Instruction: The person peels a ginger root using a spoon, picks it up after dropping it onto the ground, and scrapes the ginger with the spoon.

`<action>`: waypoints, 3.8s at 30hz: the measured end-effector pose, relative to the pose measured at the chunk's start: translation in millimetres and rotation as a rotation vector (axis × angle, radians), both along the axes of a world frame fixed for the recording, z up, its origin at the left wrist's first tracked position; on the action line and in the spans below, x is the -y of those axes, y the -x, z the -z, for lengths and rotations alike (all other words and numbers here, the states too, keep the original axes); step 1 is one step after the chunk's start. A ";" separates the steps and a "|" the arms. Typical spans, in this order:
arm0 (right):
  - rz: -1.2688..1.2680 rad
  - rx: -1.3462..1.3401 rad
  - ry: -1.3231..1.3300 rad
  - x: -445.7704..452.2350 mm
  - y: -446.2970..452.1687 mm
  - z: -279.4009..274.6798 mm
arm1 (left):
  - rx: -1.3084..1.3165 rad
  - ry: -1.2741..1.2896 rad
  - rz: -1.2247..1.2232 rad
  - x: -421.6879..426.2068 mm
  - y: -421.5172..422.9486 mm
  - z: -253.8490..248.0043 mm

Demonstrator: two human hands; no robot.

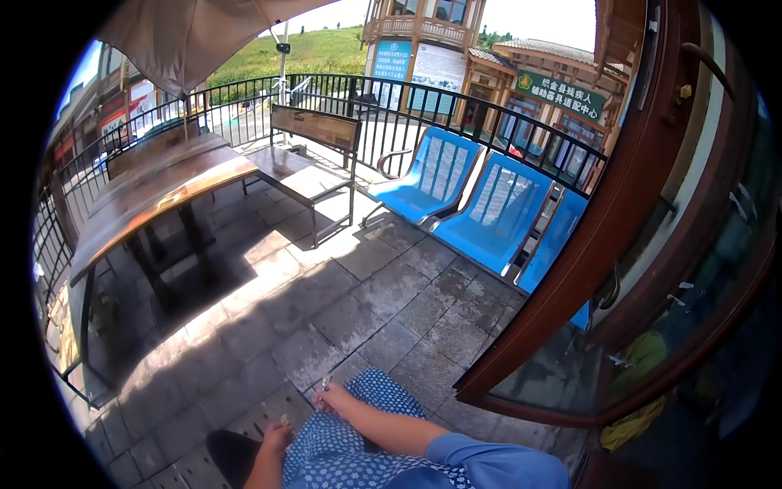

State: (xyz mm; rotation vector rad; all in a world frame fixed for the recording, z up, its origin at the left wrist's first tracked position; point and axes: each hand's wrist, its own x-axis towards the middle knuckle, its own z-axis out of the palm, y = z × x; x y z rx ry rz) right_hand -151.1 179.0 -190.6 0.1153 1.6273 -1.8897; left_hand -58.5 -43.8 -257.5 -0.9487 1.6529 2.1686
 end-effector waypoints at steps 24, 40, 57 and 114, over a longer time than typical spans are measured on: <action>-0.113 0.114 -0.220 10.6 5.9 4.0 | 0.066 0.077 0.110 0.6 -3.4 13.2; -0.116 0.203 -0.183 19.5 6.7 -5.5 | 0.004 -0.489 -0.143 4.2 -1.2 -41.3; -0.111 0.218 -0.176 18.6 3.9 -6.1 | -0.550 -0.440 -0.224 -7.1 10.7 -182.1; -0.123 0.195 -0.186 17.1 2.9 -7.5 | -0.777 -1.158 -0.056 -8.6 -6.2 -260.7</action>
